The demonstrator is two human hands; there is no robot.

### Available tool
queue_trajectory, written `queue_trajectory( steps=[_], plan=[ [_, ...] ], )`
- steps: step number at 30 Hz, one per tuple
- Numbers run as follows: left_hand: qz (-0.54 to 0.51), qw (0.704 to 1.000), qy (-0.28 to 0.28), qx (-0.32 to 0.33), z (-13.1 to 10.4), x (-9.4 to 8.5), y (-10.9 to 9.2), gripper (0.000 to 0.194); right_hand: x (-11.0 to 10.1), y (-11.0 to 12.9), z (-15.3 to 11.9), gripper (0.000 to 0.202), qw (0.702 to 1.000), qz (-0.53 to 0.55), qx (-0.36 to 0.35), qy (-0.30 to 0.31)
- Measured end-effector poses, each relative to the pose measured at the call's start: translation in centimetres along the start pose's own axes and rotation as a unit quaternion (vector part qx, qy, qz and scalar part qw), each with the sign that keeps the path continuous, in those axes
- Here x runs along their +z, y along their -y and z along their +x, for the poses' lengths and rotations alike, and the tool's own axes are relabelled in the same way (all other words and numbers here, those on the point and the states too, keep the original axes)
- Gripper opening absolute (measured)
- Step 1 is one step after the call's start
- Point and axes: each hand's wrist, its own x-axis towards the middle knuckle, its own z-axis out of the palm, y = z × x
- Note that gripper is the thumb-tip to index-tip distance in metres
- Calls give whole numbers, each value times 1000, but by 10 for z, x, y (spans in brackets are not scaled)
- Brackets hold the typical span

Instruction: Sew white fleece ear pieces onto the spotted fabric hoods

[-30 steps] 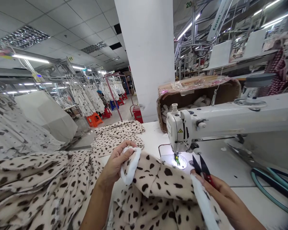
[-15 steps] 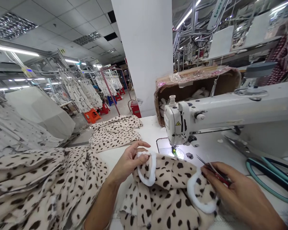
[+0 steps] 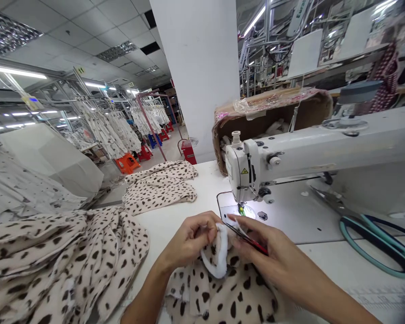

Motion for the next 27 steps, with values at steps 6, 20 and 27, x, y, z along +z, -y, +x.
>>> queue_trajectory(
  steps=[6,20,27],
  plan=[
    [221,974,-45,-19,0,24,0,25,7,-16,11,41,997,69,39,18],
    [234,971,-48,-9,0,25,12,19,19,-25,4,45,998,9,44,-51],
    [109,992,-52,-28,-1,20,8,23,17,-28,7,44,994,16,58,-94]
  ],
)
